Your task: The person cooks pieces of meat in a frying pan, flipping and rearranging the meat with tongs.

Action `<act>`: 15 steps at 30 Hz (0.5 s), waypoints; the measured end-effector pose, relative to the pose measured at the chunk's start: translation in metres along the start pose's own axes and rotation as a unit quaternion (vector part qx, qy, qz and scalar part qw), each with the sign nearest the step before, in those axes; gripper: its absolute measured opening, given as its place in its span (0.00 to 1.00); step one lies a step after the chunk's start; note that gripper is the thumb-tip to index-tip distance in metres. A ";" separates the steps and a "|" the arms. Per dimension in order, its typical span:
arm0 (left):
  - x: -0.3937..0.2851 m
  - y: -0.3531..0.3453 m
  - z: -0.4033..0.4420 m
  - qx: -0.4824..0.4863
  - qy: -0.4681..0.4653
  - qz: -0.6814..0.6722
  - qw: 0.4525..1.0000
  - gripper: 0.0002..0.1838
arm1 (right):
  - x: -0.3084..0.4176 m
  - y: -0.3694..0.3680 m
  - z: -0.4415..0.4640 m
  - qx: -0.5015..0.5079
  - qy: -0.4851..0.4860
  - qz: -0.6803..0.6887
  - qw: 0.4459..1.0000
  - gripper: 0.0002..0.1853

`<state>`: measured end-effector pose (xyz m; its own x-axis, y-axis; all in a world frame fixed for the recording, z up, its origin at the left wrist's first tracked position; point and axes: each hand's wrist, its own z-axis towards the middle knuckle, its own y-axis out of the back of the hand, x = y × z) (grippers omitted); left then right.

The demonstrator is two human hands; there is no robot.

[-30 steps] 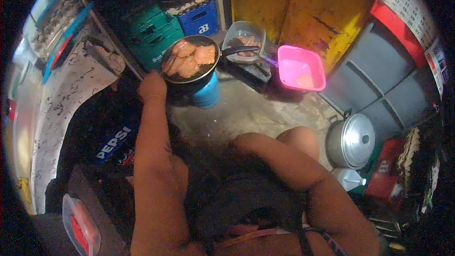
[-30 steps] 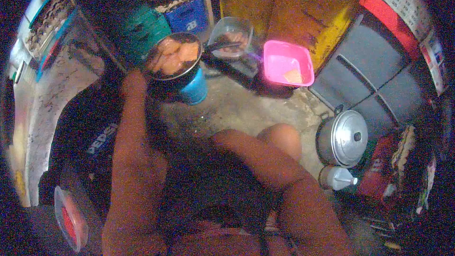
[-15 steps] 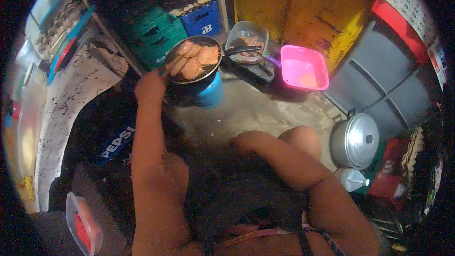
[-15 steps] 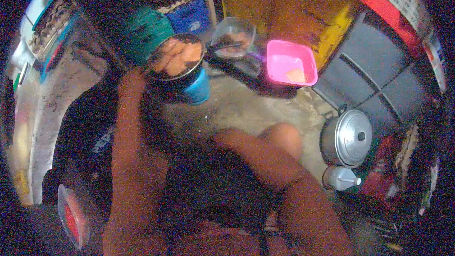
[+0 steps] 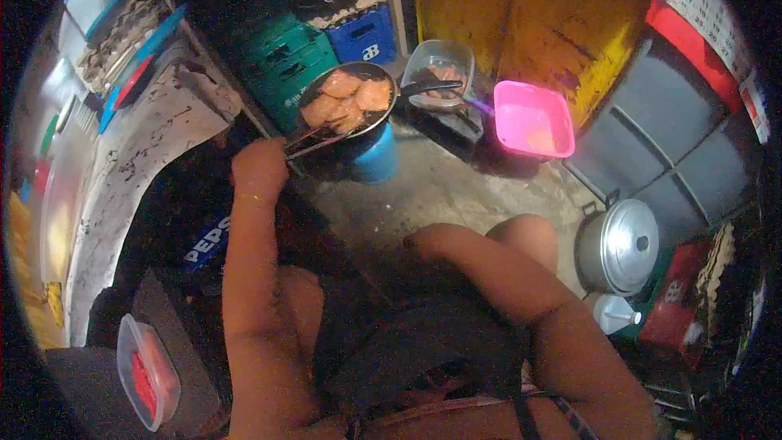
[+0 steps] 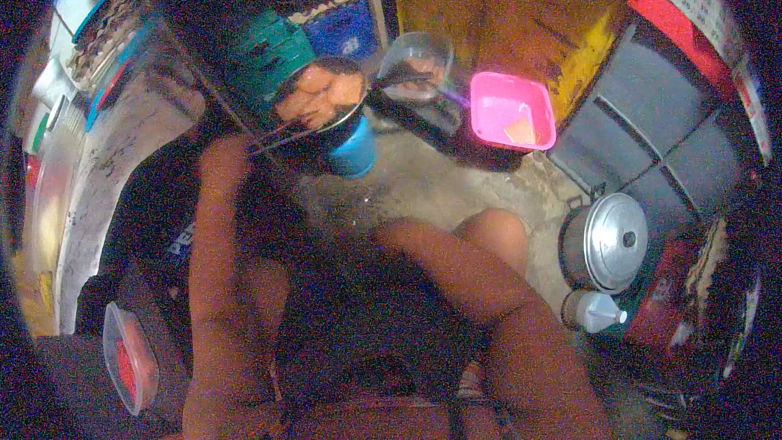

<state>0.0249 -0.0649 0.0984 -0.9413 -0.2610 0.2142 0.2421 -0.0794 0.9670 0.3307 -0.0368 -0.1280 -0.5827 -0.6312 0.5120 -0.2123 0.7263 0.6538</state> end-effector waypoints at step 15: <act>-0.004 -0.020 0.015 -0.030 0.026 -0.025 0.999 0.13 | 0.023 0.021 -0.021 0.004 -0.015 0.006 1.000 0.29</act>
<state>0.0200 -0.0482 0.0803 -0.9392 -0.3054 0.1571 0.2109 -0.1515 0.9657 0.3296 -0.0421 -0.0908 -0.6089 -0.6139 0.5023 -0.2115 0.7360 0.6431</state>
